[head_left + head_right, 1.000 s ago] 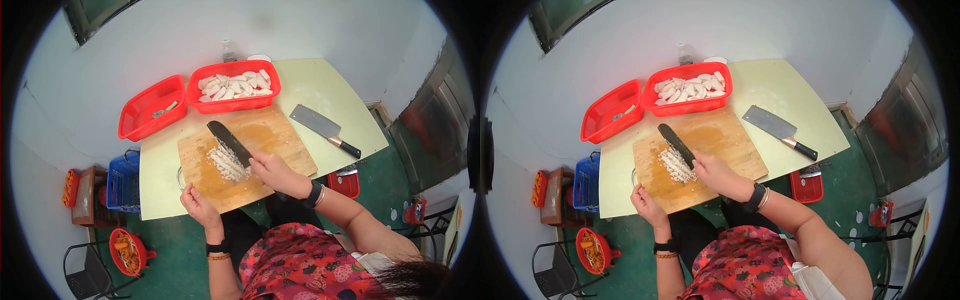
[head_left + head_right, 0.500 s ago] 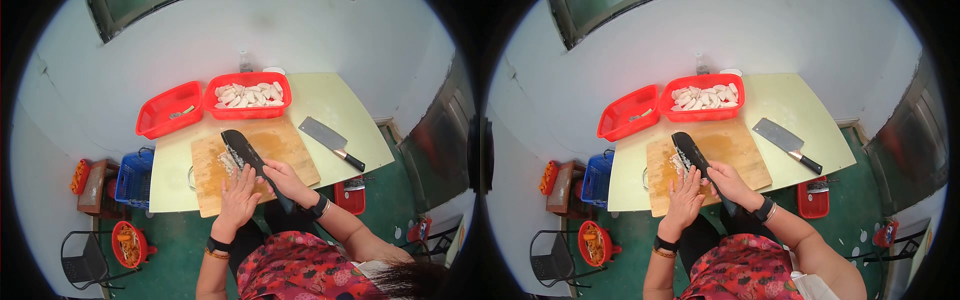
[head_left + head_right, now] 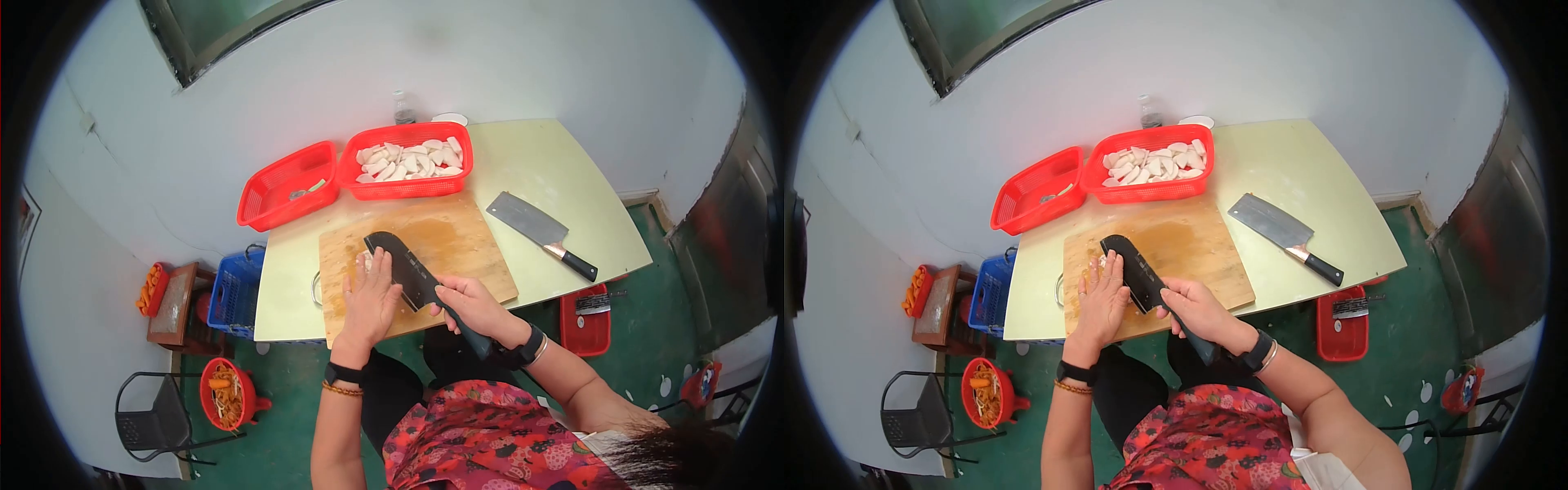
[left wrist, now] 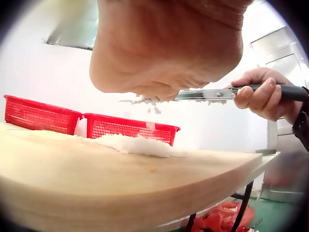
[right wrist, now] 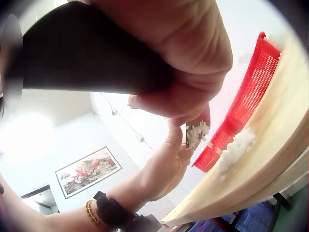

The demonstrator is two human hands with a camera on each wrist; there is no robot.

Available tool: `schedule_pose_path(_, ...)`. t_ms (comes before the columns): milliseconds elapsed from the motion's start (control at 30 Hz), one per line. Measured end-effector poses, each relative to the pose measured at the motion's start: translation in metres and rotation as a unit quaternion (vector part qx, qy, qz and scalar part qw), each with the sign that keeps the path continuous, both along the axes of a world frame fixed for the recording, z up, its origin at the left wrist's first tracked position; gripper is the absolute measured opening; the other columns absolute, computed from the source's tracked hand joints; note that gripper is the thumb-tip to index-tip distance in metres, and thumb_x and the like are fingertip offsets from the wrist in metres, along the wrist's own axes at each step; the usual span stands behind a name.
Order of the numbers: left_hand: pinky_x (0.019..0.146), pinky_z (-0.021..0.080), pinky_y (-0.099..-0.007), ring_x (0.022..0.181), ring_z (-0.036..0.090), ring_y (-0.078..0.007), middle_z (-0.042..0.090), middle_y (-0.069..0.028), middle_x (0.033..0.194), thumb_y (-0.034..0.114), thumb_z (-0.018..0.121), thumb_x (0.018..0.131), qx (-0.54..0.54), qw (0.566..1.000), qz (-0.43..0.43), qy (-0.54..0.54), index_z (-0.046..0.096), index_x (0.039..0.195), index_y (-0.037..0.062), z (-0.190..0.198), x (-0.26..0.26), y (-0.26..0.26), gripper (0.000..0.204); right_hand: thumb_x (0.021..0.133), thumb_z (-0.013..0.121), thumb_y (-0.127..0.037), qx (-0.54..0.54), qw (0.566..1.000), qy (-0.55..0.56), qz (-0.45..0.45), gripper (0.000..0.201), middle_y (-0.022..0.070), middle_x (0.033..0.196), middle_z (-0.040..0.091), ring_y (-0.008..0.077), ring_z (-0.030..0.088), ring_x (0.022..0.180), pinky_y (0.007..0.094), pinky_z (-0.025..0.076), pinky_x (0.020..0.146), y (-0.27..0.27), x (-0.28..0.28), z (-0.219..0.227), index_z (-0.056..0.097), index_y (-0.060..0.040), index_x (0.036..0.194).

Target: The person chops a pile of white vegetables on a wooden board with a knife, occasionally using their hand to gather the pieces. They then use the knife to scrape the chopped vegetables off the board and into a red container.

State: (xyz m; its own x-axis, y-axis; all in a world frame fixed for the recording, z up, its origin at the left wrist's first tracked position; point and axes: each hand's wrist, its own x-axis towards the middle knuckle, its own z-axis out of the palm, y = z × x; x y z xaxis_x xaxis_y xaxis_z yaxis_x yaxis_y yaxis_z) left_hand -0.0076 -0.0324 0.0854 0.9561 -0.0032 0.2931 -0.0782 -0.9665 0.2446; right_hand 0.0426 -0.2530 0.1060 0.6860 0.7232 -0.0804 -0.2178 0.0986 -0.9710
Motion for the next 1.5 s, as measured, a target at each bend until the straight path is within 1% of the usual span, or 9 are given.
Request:
schedule_pose_path(267,0.114,0.013,-0.0586,0.148,0.013,-0.0362,0.022,-0.0149,0.159,0.051,0.024,0.103,-0.158,0.976,0.118,0.096,0.025,0.151,0.0031,0.003,0.036,0.013,0.068,0.103,0.042,-0.020,0.007,0.999,0.036,-0.018,0.036,0.0031,0.086,0.063,0.0057,0.054,0.054,0.0198,0.048,0.049,-0.023,0.001,-0.008,0.050,-0.0012,0.132)
schedule_pose_path(367,0.114,0.019,-0.0503,0.144,0.023,-0.0333,0.030,-0.0153,0.155,0.060,0.019,0.099,-0.511,0.853,0.094,0.048,0.029,0.149,0.0011,0.006,0.042,0.012,0.078,0.103,0.043,-0.021,0.054,0.996,0.073,-0.021,0.037,0.0036,0.087,0.064,0.0058,0.055,0.057,0.0202,0.048,0.050,-0.022,0.008,-0.013,0.048,-0.0013,0.135)
schedule_pose_path(567,0.110,0.034,-0.0426,0.127,0.048,-0.0296,0.050,-0.0176,0.139,0.070,0.014,0.096,-0.913,0.398,-0.085,-0.019,0.040,0.141,-0.0028,0.011,0.041,0.019,0.089,0.104,0.043,-0.022,0.108,0.986,0.128,0.009,0.038,0.0033,0.087,0.064,0.0053,0.055,0.060,0.0211,0.049,0.053,0.004,0.015,-0.019,0.047,-0.0020,0.136)
schedule_pose_path(967,0.107,0.040,-0.0467,0.123,0.052,-0.0344,0.057,-0.0223,0.128,0.066,0.016,0.097,-0.948,0.262,-0.178,-0.009,0.048,0.131,-0.0070,-0.007,0.023,0.024,0.086,0.104,0.042,-0.023,0.088,0.994,0.060,-0.014,0.037,0.0006,0.084,0.063,0.0047,0.054,0.057,0.0194,0.047,0.051,0.061,0.028,-0.014,0.050,-0.0038,0.134)
schedule_pose_path(1267,0.096,0.047,-0.0424,0.111,0.058,-0.0326,0.058,-0.0196,0.127,0.064,0.023,0.099,-0.931,0.364,-0.029,0.001,0.051,0.128,-0.0045,-0.009,0.008,0.016,0.079,0.101,0.045,-0.022,-0.006,0.978,-0.159,-0.134,0.028,0.0050,0.076,0.061,0.0120,0.057,0.056,0.0266,0.048,0.051,0.075,0.046,-0.006,0.056,-0.0014,0.117)
schedule_pose_path(1333,0.106,0.037,-0.0397,0.124,0.049,-0.0301,0.052,-0.0188,0.135,0.062,0.024,0.099,-0.891,0.453,-0.013,-0.020,0.046,0.134,-0.0057,-0.013,0.008,0.021,0.079,0.100,0.046,-0.019,-0.137,0.928,-0.312,-0.150,0.025,0.0107,0.072,0.062,0.0211,0.061,0.056,0.0332,0.049,0.051,0.060,0.051,-0.001,0.055,-0.0007,0.113)
schedule_pose_path(1367,0.110,0.032,-0.0399,0.129,0.044,-0.0292,0.048,-0.0195,0.138,0.062,0.025,0.100,-0.861,0.508,-0.017,-0.029,0.044,0.137,-0.0061,-0.016,0.007,0.023,0.080,0.097,0.048,-0.015,-0.164,0.871,-0.437,-0.155,0.019,0.0201,0.073,0.062,0.0371,0.063,0.062,0.0440,0.049,0.056,0.051,0.052,0.002,0.055,-0.0004,0.107)
schedule_pose_path(1433,0.116,0.018,-0.0378,0.139,0.031,-0.0239,0.040,-0.0184,0.148,0.059,0.026,0.101,-0.791,0.611,-0.024,-0.022,0.035,0.144,-0.0075,-0.023,0.011,0.028,0.080,0.096,0.048,-0.013,-0.205,0.803,-0.541,-0.145,0.016,0.0220,0.076,0.064,0.0415,0.063,0.066,0.0477,0.050,0.058,0.037,0.060,-0.005,0.054,-0.0005,0.103)
schedule_pose_path(1500,0.113,0.025,-0.0352,0.135,0.038,-0.0220,0.045,-0.0153,0.144,0.060,0.024,0.101,-0.738,0.674,0.022,-0.002,0.036,0.143,-0.0088,-0.024,0.012,0.020,0.081,0.094,0.049,-0.011,-0.278,0.743,-0.596,-0.124,0.013,0.0225,0.078,0.065,0.0428,0.063,0.069,0.0496,0.051,0.060,0.027,0.063,-0.004,0.053,-0.0009,0.101)
